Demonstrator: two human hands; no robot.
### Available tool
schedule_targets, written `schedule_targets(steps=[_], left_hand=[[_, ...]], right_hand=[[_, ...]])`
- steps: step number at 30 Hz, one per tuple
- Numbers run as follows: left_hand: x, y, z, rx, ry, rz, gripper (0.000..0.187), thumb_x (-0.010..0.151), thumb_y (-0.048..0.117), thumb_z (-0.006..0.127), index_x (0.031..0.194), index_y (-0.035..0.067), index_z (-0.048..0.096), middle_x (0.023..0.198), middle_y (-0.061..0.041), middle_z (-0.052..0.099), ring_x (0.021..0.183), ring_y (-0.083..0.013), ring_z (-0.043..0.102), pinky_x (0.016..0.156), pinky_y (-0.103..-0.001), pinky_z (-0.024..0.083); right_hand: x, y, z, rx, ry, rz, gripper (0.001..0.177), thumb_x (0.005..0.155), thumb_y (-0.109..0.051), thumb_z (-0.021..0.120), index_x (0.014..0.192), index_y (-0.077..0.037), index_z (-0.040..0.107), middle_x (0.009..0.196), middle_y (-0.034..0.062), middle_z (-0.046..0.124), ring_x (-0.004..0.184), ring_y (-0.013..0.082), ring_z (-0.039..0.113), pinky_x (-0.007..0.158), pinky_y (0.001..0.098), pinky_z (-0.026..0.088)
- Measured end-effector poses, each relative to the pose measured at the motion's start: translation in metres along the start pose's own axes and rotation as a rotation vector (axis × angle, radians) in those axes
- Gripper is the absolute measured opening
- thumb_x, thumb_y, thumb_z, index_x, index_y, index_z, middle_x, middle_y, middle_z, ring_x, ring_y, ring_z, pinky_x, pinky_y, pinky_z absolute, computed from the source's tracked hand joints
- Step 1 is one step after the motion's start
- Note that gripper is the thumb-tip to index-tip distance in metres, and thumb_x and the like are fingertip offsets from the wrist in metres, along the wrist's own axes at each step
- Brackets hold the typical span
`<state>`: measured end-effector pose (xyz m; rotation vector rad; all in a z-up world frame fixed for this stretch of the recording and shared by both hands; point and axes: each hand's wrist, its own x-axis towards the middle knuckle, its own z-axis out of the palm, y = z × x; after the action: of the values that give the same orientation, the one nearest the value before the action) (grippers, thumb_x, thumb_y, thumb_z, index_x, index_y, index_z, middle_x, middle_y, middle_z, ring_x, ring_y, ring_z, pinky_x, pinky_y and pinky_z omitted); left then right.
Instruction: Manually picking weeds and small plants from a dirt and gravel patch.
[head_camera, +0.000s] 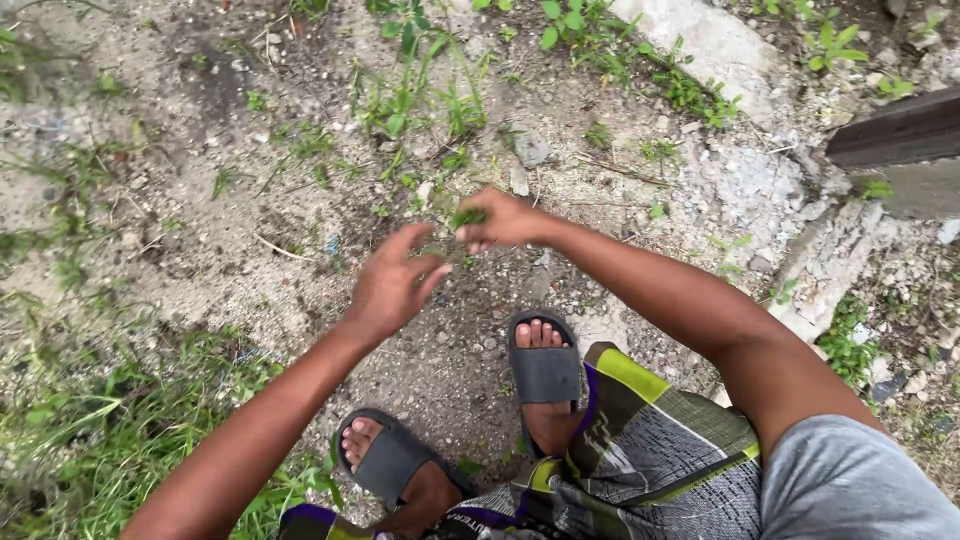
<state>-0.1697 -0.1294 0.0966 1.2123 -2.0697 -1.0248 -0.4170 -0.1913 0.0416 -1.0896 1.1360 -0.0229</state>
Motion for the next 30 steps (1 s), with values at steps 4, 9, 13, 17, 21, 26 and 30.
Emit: schedule_targets(steps=[4, 9, 13, 17, 21, 26, 30], left_hand=[[0.003, -0.006, 0.013, 0.203, -0.063, 0.087, 0.020, 0.081, 0.026, 0.078, 0.092, 0.009, 0.079, 0.140, -0.019, 0.059, 0.113, -0.0353, 0.067, 0.090, -0.048, 0.058], [-0.005, -0.019, 0.029, 0.142, -0.247, -0.140, 0.032, 0.094, 0.025, 0.071, 0.114, 0.001, 0.069, 0.136, -0.021, 0.063, 0.100, -0.0363, 0.071, 0.077, -0.047, 0.062], [-0.025, -0.029, 0.021, 0.193, -0.382, -0.186, 0.023, 0.101, 0.028, 0.067, 0.104, 0.005, 0.067, 0.105, -0.016, 0.070, 0.094, -0.0352, 0.071, 0.079, -0.049, 0.060], [-0.073, -0.083, -0.003, 0.153, -0.455, -0.074, 0.029, 0.080, 0.012, 0.070, 0.109, 0.012, 0.069, 0.108, -0.015, 0.071, 0.098, -0.0363, 0.069, 0.084, -0.047, 0.058], [-0.174, -0.195, -0.072, 0.752, -0.989, -0.830, 0.039, 0.088, 0.042, 0.077, 0.114, 0.013, 0.074, 0.117, -0.009, 0.075, 0.110, -0.0262, 0.072, 0.097, -0.044, 0.059], [-0.301, -0.273, -0.123, 0.992, -0.709, -1.340, 0.049, 0.097, 0.044, 0.058, 0.138, 0.018, 0.067, 0.147, -0.026, 0.055, 0.094, -0.0391, 0.078, 0.077, -0.049, 0.066], [-0.283, -0.206, -0.102, 0.829, -0.852, -1.280, 0.051, 0.098, 0.055, 0.061, 0.128, 0.016, 0.072, 0.119, -0.018, 0.078, 0.109, -0.0348, 0.075, 0.097, -0.048, 0.061]], right_hand=[[0.008, 0.000, 0.033, -0.048, -0.101, 0.043, 0.019, 0.096, -0.009, 0.062, 0.112, 0.000, 0.067, 0.096, 0.0115, 0.073, 0.080, 0.0172, 0.073, 0.071, 0.0303, 0.063], [0.000, 0.002, 0.037, 0.548, -0.250, 0.161, 0.027, 0.103, -0.012, 0.058, 0.126, 0.001, 0.053, 0.114, 0.0145, 0.066, 0.106, 0.0248, 0.069, 0.088, 0.0344, 0.065], [-0.017, -0.024, 0.014, 0.659, -0.191, 0.237, 0.040, 0.095, -0.014, 0.059, 0.130, -0.013, 0.039, 0.116, 0.0139, 0.061, 0.102, 0.0287, 0.071, 0.087, 0.0420, 0.066], [0.003, 0.078, -0.074, 0.067, 0.068, 0.136, 0.033, 0.096, -0.025, 0.060, 0.121, -0.006, 0.053, 0.112, 0.0181, 0.070, 0.082, 0.0268, 0.075, 0.068, 0.0380, 0.065], [-0.025, 0.101, -0.163, -0.988, 0.818, 0.230, 0.028, 0.094, -0.009, 0.067, 0.120, -0.002, 0.061, 0.110, 0.0212, 0.067, 0.099, 0.0357, 0.067, 0.083, 0.0478, 0.058], [-0.076, 0.092, -0.207, -1.184, 0.678, 0.750, 0.053, 0.093, -0.039, 0.060, 0.131, -0.003, 0.051, 0.116, 0.0233, 0.060, 0.113, 0.0408, 0.057, 0.072, 0.0476, 0.061], [-0.074, 0.127, -0.218, -0.985, 0.504, 0.890, 0.040, 0.117, -0.029, 0.037, 0.128, 0.000, 0.061, 0.106, 0.0183, 0.069, 0.095, 0.0253, 0.072, 0.077, 0.0433, 0.061]])
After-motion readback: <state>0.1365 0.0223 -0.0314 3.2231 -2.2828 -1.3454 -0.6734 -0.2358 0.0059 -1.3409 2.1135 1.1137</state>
